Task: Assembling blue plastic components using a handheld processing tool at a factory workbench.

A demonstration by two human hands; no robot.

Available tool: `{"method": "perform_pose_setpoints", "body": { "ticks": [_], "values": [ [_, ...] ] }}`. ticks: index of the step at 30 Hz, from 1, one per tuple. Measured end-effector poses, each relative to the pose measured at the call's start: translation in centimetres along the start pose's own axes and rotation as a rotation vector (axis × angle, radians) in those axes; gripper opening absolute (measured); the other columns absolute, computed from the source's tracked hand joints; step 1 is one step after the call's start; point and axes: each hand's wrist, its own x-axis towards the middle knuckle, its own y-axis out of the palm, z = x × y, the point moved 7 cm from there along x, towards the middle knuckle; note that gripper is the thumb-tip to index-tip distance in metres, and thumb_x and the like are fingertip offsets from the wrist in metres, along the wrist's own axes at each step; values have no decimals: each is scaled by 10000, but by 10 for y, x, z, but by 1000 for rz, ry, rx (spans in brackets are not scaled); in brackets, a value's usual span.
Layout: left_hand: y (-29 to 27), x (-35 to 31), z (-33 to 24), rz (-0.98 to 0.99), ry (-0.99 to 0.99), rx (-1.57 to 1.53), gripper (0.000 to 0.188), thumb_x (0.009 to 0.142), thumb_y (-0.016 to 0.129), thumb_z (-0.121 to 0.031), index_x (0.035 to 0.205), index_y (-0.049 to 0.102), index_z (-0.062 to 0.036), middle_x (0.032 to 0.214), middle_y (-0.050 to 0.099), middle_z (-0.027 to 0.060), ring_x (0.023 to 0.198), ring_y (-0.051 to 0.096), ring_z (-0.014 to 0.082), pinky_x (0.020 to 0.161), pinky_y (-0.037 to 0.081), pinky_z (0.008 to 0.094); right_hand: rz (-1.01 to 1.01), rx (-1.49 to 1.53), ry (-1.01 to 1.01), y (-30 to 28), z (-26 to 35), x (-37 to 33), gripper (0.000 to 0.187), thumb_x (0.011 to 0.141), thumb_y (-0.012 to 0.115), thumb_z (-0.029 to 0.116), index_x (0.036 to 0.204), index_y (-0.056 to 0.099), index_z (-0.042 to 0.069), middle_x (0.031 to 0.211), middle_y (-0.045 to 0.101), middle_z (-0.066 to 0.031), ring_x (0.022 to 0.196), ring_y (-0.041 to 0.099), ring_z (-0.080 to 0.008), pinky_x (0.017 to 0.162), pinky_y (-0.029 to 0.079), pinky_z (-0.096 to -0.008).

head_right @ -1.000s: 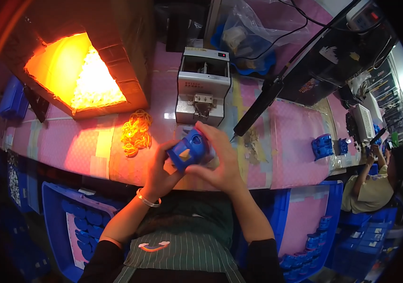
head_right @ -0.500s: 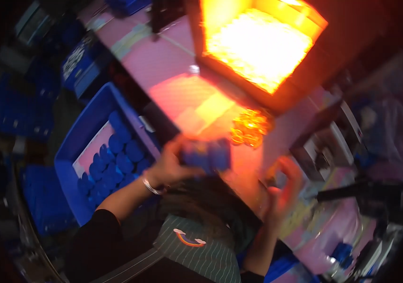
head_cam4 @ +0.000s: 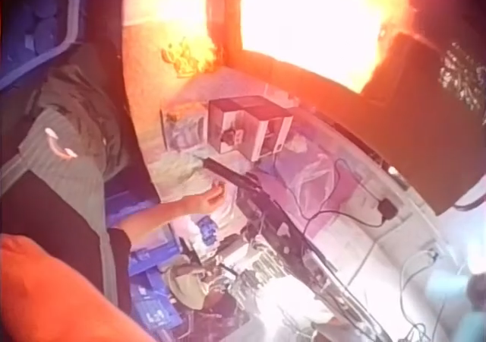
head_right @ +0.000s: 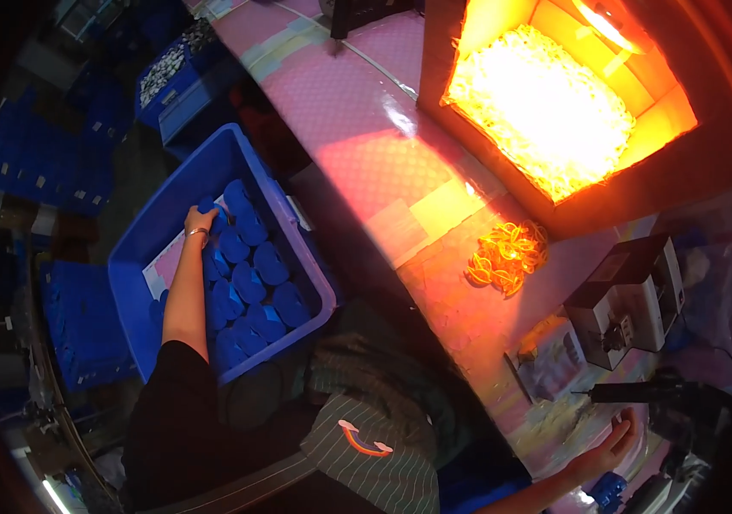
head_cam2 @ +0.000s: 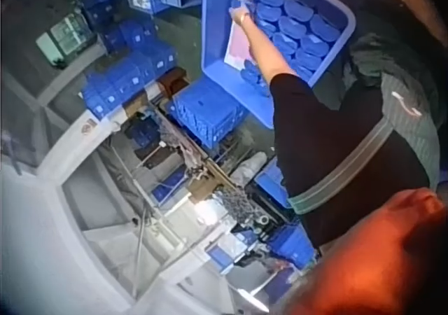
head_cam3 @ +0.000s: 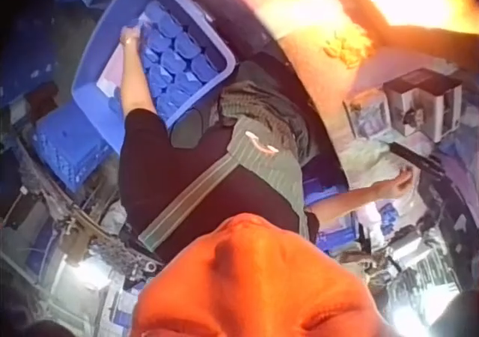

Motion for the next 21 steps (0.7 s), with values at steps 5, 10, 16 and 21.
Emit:
{"method": "perform_pose_setpoints", "body": {
  "ticks": [5, 10, 16, 21],
  "values": [
    [40, 12, -7, 215, 90, 119, 813, 737, 720, -584, 1187, 626, 86, 1193, 623, 333, 1146, 604, 454, 976, 483, 475, -92, -153, 40, -66, -34, -5, 317, 1022, 556, 223, 1224, 635, -8, 1197, 649, -126, 1077, 630, -210, 917, 523, -331],
    [78, 25, 28, 471, -52, -271, 779, 756, 711, -561, 1139, 653, 115, 1154, 641, 336, 1096, 630, 463, 924, 503, 471, -145, -538, 83, -165, -136, 25, 496, 969, 630, 376, 1287, 609, -4, 1243, 643, -150, 1137, 615, -244, 944, 493, -323],
    [-17, -39, -96, -371, 641, -92, 394, 894, 680, -269, 1174, 659, 7, 1196, 628, 229, 1072, 624, 395, 946, 497, 454, -274, -1108, -77, -233, -236, 61, 766, 860, 660, 587, 1420, 507, 87, 1366, 555, -215, 1229, 541, -406, 1014, 439, -470],
    [-88, -255, -305, -43, 1120, -575, 185, 881, 680, -70, 1060, 695, -28, 1013, 690, 116, 955, 662, 269, 828, 523, 349, 42, -1176, 290, -230, -268, 61, 937, 761, 714, 627, 1524, 354, 220, 1395, 504, -268, 1272, 476, -479, 1033, 409, -538]
  ]
}}
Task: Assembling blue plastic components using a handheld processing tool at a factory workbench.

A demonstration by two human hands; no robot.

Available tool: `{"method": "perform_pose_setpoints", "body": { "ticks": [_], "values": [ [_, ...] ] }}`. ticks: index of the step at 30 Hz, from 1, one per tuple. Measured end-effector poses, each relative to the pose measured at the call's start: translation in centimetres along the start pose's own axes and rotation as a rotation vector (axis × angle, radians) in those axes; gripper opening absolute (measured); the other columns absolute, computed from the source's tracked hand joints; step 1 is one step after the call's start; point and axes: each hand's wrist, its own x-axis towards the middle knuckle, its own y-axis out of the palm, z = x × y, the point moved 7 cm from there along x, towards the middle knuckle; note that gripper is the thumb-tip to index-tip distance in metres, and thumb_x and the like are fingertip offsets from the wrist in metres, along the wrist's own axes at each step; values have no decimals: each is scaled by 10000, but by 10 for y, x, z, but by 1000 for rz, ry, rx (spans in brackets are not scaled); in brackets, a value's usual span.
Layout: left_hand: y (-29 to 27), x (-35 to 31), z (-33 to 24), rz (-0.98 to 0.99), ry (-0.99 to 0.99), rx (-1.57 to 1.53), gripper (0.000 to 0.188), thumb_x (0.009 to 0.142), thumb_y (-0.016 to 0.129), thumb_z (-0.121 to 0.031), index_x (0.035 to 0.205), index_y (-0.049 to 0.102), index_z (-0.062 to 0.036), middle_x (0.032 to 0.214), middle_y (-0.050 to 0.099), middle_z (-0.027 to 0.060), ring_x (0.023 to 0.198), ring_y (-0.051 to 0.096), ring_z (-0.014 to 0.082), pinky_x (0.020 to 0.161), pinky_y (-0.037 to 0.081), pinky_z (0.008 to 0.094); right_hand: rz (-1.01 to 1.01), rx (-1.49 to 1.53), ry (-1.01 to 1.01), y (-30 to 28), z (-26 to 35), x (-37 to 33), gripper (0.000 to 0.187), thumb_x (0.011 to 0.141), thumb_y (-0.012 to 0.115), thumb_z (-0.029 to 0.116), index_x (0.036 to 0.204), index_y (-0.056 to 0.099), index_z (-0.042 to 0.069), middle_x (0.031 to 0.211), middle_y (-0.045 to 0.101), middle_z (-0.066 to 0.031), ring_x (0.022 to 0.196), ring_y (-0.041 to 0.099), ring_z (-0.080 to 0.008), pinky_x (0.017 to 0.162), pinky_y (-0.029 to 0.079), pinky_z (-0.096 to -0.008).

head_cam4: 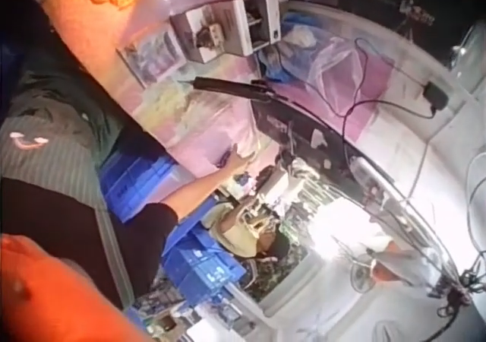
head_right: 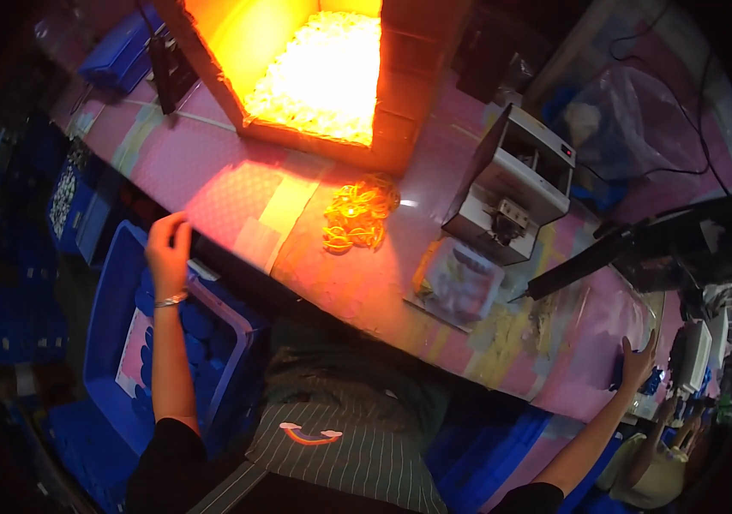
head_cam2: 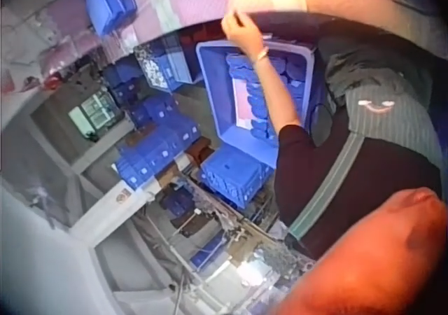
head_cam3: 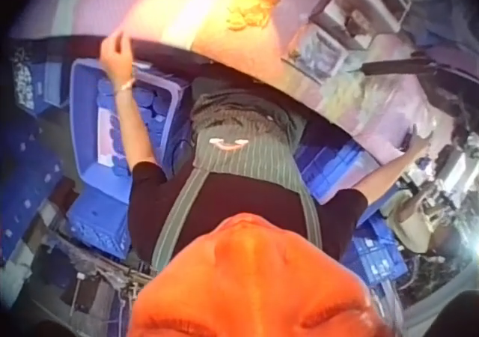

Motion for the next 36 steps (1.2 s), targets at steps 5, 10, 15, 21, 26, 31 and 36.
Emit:
{"method": "perform_pose_setpoints", "body": {
  "ticks": [5, 10, 15, 21, 26, 31, 36],
  "values": [
    [95, 8, -143, 321, 373, -269, 124, 821, 680, -35, 945, 690, -42, 894, 662, 123, 885, 633, 306, 804, 507, 403, 164, 2, 132, -16, -10, -20, 919, 760, 747, 543, 1511, 362, 178, 1382, 512, -285, 1261, 507, -457, 1026, 422, -520],
    [150, 18, -169, 404, 448, -297, 62, 793, 696, -81, 848, 677, -59, 814, 628, 115, 836, 608, 317, 766, 500, 428, 199, 433, -42, -30, 15, -57, 931, 746, 804, 427, 1493, 374, 78, 1364, 533, -282, 1268, 519, -408, 1051, 408, -444],
    [179, 19, -169, 518, 474, -267, 49, 800, 689, -51, 843, 667, -40, 843, 647, 126, 831, 625, 331, 747, 510, 404, 175, 454, 19, -66, 68, -105, 889, 711, 821, 430, 1460, 448, 131, 1263, 597, -259, 1145, 592, -380, 956, 460, -449],
    [157, 14, -169, 620, 452, -410, 185, 800, 576, 82, 947, 654, -1, 970, 653, 131, 902, 646, 277, 778, 522, 337, 74, 539, 98, -83, 137, -133, 886, 706, 779, 564, 1409, 491, 108, 1064, 671, -254, 965, 664, -399, 833, 511, -455],
    [165, 15, -135, 670, 351, -237, 61, 865, 656, -11, 924, 669, -22, 819, 656, 112, 757, 625, 197, 714, 502, 332, 255, 946, 156, -85, 150, -135, 815, 777, 746, 576, 1397, 496, 112, 974, 669, -205, 907, 670, -330, 811, 520, -398],
    [174, 17, -150, 658, 317, -324, 40, 866, 663, -23, 903, 654, -12, 781, 627, 107, 697, 601, 211, 665, 483, 324, -48, 664, 225, -105, 99, -145, 727, 820, 765, 433, 1419, 489, 126, 966, 649, -172, 924, 653, -269, 824, 510, -367],
    [137, 20, -184, 513, 410, -321, 116, 812, 678, 30, 911, 637, -14, 915, 596, 120, 850, 608, 242, 705, 510, 319, -189, 353, -122, -75, 119, -155, 742, 765, 783, 308, 1433, 499, 152, 1326, 566, -211, 1230, 528, -376, 1031, 416, -465]
  ]
}}
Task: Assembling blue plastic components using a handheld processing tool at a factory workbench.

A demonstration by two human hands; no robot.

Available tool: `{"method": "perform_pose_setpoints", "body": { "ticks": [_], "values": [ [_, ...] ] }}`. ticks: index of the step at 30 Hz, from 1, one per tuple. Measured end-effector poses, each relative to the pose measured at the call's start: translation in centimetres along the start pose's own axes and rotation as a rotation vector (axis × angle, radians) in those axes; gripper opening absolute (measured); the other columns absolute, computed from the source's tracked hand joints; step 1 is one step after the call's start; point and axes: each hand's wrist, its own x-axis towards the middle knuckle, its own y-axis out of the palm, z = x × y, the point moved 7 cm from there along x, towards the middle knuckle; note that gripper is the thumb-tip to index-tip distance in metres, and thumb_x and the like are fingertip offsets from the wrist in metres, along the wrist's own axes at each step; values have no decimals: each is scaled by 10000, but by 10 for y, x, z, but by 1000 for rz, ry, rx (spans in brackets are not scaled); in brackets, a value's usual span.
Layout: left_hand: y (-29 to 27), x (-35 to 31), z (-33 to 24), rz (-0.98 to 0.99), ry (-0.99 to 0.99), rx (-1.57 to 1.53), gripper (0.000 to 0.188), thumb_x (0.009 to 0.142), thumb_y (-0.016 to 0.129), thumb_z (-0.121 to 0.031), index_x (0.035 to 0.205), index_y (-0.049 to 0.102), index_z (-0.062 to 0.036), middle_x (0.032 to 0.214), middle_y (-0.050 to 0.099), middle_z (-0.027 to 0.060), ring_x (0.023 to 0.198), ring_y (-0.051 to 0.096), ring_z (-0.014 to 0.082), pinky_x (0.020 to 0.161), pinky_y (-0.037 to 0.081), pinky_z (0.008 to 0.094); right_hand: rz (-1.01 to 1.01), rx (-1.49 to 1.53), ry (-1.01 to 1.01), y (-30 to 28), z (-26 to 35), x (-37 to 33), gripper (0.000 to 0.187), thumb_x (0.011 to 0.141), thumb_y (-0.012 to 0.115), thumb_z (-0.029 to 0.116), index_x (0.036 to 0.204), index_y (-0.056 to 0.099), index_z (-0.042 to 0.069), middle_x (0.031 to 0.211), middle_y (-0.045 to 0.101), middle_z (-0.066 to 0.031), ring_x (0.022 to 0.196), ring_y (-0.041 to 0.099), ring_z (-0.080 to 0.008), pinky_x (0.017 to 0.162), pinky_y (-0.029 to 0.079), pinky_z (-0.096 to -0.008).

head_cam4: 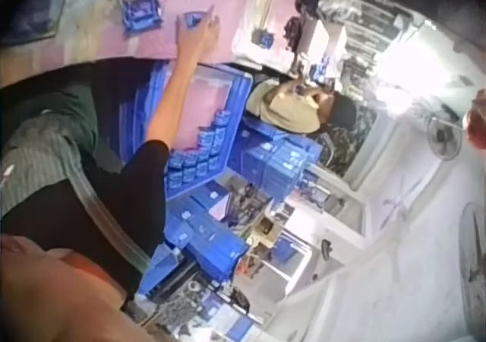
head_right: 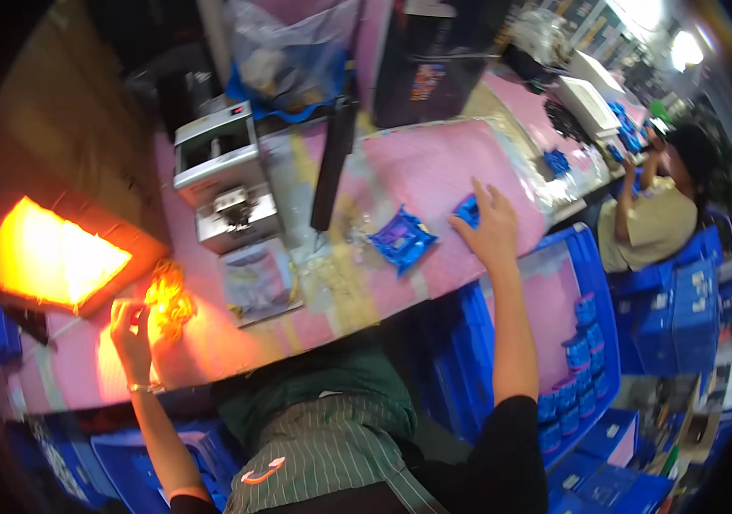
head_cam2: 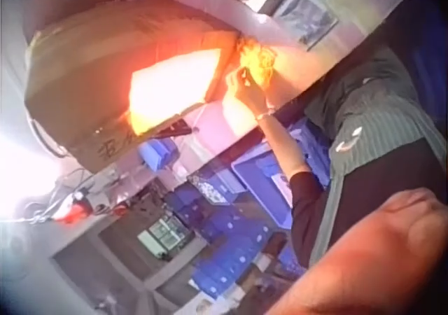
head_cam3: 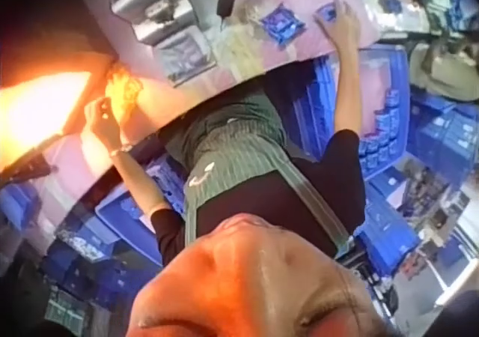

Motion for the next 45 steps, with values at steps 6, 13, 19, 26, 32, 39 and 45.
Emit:
{"method": "perform_pose_setpoints", "body": {
  "ticks": [6, 13, 19, 26, 32, 39, 45],
  "values": [
    [64, 17, -112, 92, 175, -163, 148, 759, 748, -31, 893, 687, -22, 901, 615, 112, 909, 595, 297, 831, 488, 404, 272, 299, -342, -33, 87, -18, 603, 732, 752, 119, 1318, 612, 128, 1454, 490, -154, 1340, 456, -347, 1111, 355, -448],
    [138, 17, -142, 128, 461, 123, 104, 754, 720, -144, 796, 630, -115, 859, 576, 11, 916, 540, 225, 816, 409, 376, 344, 345, -297, -9, 94, -31, 589, 664, 756, -8, 1233, 626, 70, 1437, 479, -164, 1298, 477, -374, 1097, 383, -432],
    [134, 14, -143, 69, 442, 96, 100, 749, 720, -135, 801, 643, -99, 867, 574, 19, 912, 542, 229, 815, 411, 383, 277, 459, -253, -21, 113, -31, 566, 622, 819, 59, 1163, 652, 58, 1345, 510, -175, 1229, 519, -370, 1041, 431, -424],
    [131, 11, -135, 86, 433, 89, 128, 722, 730, -112, 835, 675, -87, 891, 589, 25, 933, 554, 232, 840, 421, 371, 199, 732, -335, -18, 209, -35, 546, 640, 861, 146, 1150, 685, 61, 1274, 530, -168, 1160, 551, -338, 982, 466, -406],
    [94, 13, -127, 11, 300, -122, 249, 744, 699, -6, 985, 714, -64, 966, 629, 82, 947, 591, 287, 828, 469, 391, 139, 693, -473, -4, 278, -56, 546, 656, 864, 198, 1150, 685, 46, 1200, 543, -168, 1079, 566, -348, 918, 482, -425],
    [88, -31, -154, 24, 352, -206, 321, 807, 675, -51, 1128, 692, -56, 1151, 651, 98, 1082, 605, 280, 952, 468, 416, 138, 738, -438, -5, 276, -49, 529, 713, 844, 228, 1177, 670, 44, 1156, 552, -156, 1027, 564, -322, 885, 472, -409],
    [125, -41, -159, 141, 351, -27, 521, 768, 639, -77, 1289, 617, -71, 1300, 619, 59, 1207, 564, 215, 1111, 341, 430, -285, 858, 133, 13, 186, 28, 599, 852, 762, 169, 1370, 503, 15, 1153, 572, -129, 1037, 571, -239, 866, 478, -351]
  ]
}}
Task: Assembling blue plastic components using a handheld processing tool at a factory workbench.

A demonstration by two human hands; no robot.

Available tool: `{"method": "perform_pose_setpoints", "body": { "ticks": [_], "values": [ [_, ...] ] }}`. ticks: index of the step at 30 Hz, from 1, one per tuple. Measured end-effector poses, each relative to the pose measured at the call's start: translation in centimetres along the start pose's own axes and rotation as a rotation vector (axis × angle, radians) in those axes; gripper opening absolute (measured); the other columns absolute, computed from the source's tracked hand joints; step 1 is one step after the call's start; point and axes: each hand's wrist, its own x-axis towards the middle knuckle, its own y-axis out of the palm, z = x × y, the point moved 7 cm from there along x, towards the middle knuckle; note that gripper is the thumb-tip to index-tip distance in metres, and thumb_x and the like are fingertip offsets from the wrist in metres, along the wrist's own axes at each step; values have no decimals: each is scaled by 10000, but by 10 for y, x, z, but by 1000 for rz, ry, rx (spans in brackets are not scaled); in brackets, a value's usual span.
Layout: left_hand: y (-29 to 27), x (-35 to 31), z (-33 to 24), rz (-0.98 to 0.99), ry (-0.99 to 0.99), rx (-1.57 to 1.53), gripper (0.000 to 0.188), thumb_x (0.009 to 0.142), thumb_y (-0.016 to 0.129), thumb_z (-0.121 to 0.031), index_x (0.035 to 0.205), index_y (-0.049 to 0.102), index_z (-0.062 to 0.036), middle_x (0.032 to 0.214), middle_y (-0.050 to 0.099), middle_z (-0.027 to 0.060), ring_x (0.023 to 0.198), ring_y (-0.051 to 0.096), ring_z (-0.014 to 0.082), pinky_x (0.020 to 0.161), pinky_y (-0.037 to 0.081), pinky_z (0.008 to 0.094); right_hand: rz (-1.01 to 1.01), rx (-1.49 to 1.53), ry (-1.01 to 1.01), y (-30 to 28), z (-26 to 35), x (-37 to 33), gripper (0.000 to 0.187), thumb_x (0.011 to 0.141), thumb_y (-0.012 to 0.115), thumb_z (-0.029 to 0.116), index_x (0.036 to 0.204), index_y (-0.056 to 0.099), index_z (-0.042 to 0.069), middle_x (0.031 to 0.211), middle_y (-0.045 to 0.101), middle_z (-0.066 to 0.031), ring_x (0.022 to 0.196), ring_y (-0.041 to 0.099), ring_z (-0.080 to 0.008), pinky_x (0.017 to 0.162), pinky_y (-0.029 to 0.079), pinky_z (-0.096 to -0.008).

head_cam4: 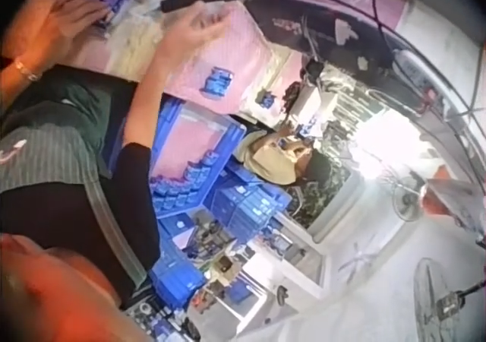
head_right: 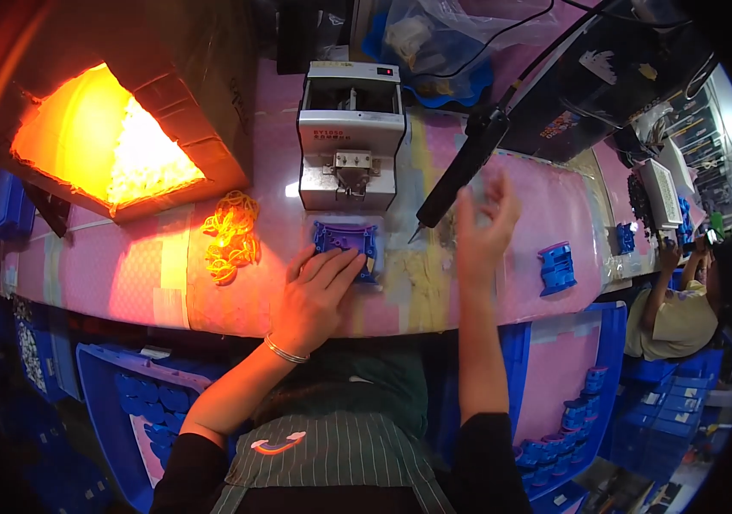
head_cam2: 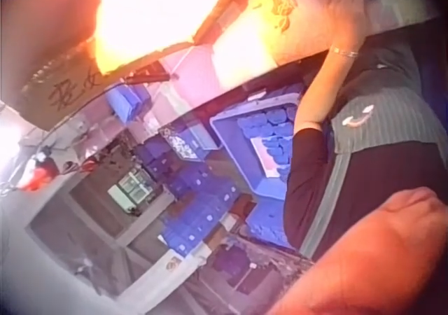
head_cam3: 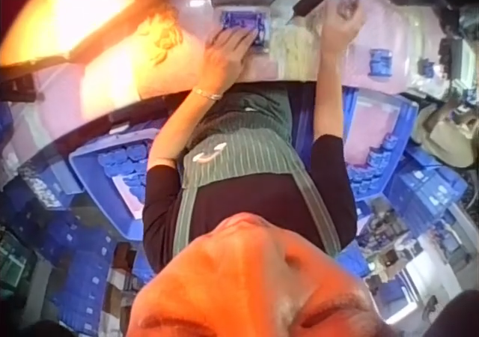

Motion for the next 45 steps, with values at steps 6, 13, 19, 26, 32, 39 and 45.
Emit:
{"method": "perform_pose_setpoints", "body": {
  "ticks": [6, 13, 19, 26, 32, 39, 45],
  "values": [
    [4, -4, -2, -35, -51, -7, 514, 769, 634, -49, 1281, 629, -96, 1293, 623, 38, 1211, 560, 198, 1111, 342, 431, 157, 478, 308, 53, -43, 46, 559, 860, 755, 156, 1325, 501, -20, 1012, 609, -99, 838, 603, -158, 721, 504, -299],
    [6, -1, 5, -22, -51, -44, 493, 794, 582, -71, 1286, 608, -68, 1275, 611, 73, 1231, 540, 216, 1127, 333, 444, 162, 358, 252, 68, 52, 40, 388, 893, 719, 136, 1203, 537, -9, 730, 585, -36, 586, 573, -132, 568, 503, -303],
    [5, -2, 5, -14, -46, -66, 519, 786, 589, -56, 1304, 588, -72, 1266, 610, 73, 1233, 540, 223, 1130, 324, 459, 256, 921, 19, 86, 135, 44, 182, 938, 642, 90, 1040, 522, -1, 670, 572, -66, 537, 573, -156, 535, 515, -330],
    [6, 0, 5, 8, -67, -77, 505, 807, 569, -71, 1311, 581, -82, 1274, 607, 68, 1234, 540, 220, 1136, 316, 455, 270, 857, -62, 111, 144, 31, 170, 938, 599, 57, 806, 534, -29, 595, 561, -72, 500, 560, -161, 499, 449, -293],
    [9, -3, 8, 0, -55, -73, 507, 823, 555, -93, 1331, 563, -91, 1292, 598, 64, 1244, 534, 214, 1136, 318, 457, 376, 748, 53, 115, 152, 19, 151, 938, 583, 84, 824, 574, -14, 578, 569, -66, 493, 564, -143, 487, 433, -279],
    [10, -3, 8, 11, -50, -47, 509, 839, 542, -123, 1348, 549, -97, 1313, 583, 62, 1264, 516, 212, 1138, 317, 457, 441, 775, 174, 114, 138, -15, 90, 891, 564, 32, 819, 558, -21, 563, 562, -67, 480, 548, -143, 482, 425, -275],
    [11, -3, 8, 11, -51, -29, 507, 834, 545, -129, 1340, 561, -99, 1315, 581, 52, 1257, 518, 204, 1131, 327, 446, 463, 813, 87, 117, 124, -31, 105, 848, 571, -56, 935, 520, -28, 631, 553, -70, 489, 545, -145, 482, 438, -278]
  ]
}}
